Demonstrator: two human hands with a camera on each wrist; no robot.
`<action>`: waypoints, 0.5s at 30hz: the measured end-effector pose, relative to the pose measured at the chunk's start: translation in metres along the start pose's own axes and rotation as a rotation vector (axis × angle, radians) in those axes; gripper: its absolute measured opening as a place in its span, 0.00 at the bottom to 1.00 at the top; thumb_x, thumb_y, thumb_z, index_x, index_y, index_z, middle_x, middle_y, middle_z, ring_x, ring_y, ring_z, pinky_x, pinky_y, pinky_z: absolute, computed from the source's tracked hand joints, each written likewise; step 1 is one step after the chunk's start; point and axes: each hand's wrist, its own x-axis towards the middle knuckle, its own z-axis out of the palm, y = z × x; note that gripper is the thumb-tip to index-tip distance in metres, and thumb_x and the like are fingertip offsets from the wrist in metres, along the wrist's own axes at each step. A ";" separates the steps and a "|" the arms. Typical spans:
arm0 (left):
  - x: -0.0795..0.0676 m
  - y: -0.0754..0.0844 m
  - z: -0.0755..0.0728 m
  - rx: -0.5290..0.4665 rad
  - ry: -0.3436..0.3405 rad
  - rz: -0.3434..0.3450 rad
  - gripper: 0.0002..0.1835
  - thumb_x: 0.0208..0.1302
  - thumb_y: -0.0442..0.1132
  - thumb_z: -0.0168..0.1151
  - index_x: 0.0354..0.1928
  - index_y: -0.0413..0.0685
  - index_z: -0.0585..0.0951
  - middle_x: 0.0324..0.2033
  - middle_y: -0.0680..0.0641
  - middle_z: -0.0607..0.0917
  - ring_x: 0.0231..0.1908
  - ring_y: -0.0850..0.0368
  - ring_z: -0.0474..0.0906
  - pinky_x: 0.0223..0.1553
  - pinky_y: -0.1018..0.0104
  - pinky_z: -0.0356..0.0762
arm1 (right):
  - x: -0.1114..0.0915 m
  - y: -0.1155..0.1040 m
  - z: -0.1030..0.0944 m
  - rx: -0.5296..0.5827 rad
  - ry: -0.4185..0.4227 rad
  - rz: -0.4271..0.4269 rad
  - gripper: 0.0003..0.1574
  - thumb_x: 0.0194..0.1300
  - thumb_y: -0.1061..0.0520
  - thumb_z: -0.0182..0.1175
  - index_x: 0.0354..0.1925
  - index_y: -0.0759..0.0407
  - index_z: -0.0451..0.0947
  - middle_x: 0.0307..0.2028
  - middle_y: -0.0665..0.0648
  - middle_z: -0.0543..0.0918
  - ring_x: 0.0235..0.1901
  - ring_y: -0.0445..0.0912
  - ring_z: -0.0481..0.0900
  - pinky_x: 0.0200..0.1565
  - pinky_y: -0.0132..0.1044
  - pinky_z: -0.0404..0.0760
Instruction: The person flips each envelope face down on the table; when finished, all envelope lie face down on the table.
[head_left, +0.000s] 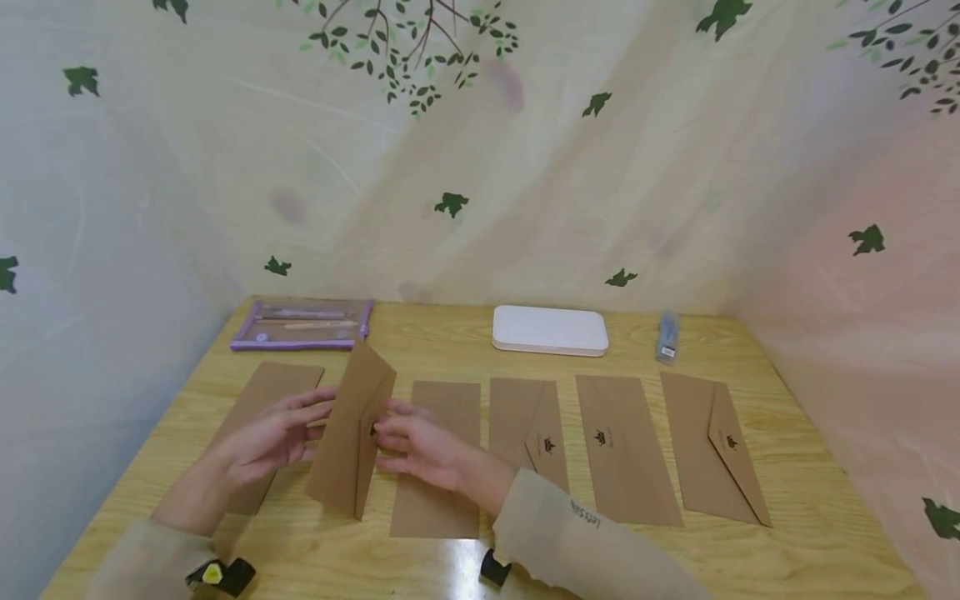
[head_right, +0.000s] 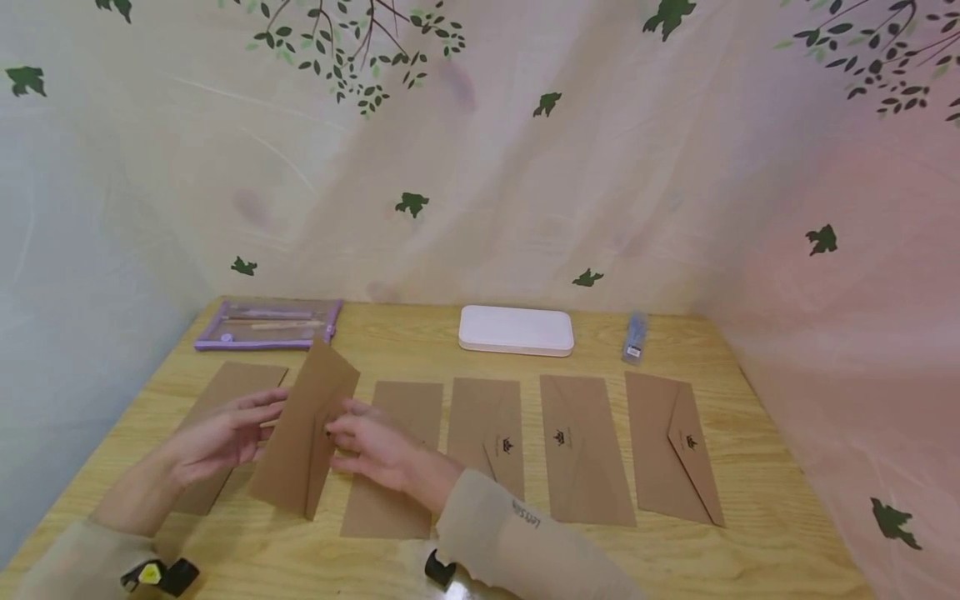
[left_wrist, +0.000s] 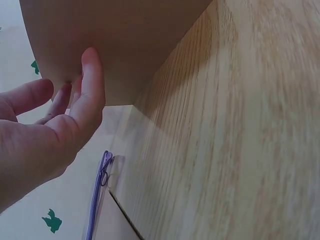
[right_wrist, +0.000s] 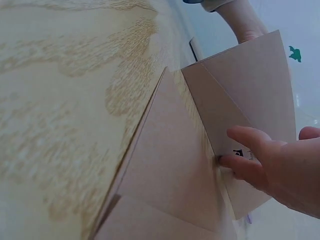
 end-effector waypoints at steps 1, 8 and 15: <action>0.000 0.000 0.000 0.001 0.000 -0.001 0.33 0.83 0.40 0.42 0.77 0.32 0.42 0.58 0.52 0.79 0.56 0.52 0.78 0.55 0.54 0.81 | -0.001 0.000 0.001 -0.012 0.001 0.001 0.47 0.71 0.62 0.55 0.80 0.64 0.44 0.75 0.72 0.55 0.75 0.66 0.51 0.70 0.64 0.62; 0.006 -0.003 0.003 -0.022 -0.069 0.006 0.19 0.84 0.38 0.39 0.70 0.47 0.63 0.60 0.48 0.80 0.59 0.49 0.78 0.60 0.48 0.77 | -0.003 -0.002 0.005 -0.077 -0.033 -0.005 0.46 0.74 0.53 0.58 0.80 0.60 0.47 0.71 0.66 0.67 0.72 0.63 0.60 0.67 0.64 0.67; 0.009 -0.004 0.007 -0.028 -0.077 -0.016 0.23 0.83 0.38 0.41 0.75 0.48 0.63 0.67 0.43 0.73 0.63 0.44 0.74 0.64 0.42 0.72 | -0.004 -0.003 0.009 -0.111 -0.084 -0.014 0.43 0.75 0.52 0.58 0.80 0.55 0.51 0.67 0.65 0.72 0.70 0.62 0.65 0.65 0.63 0.69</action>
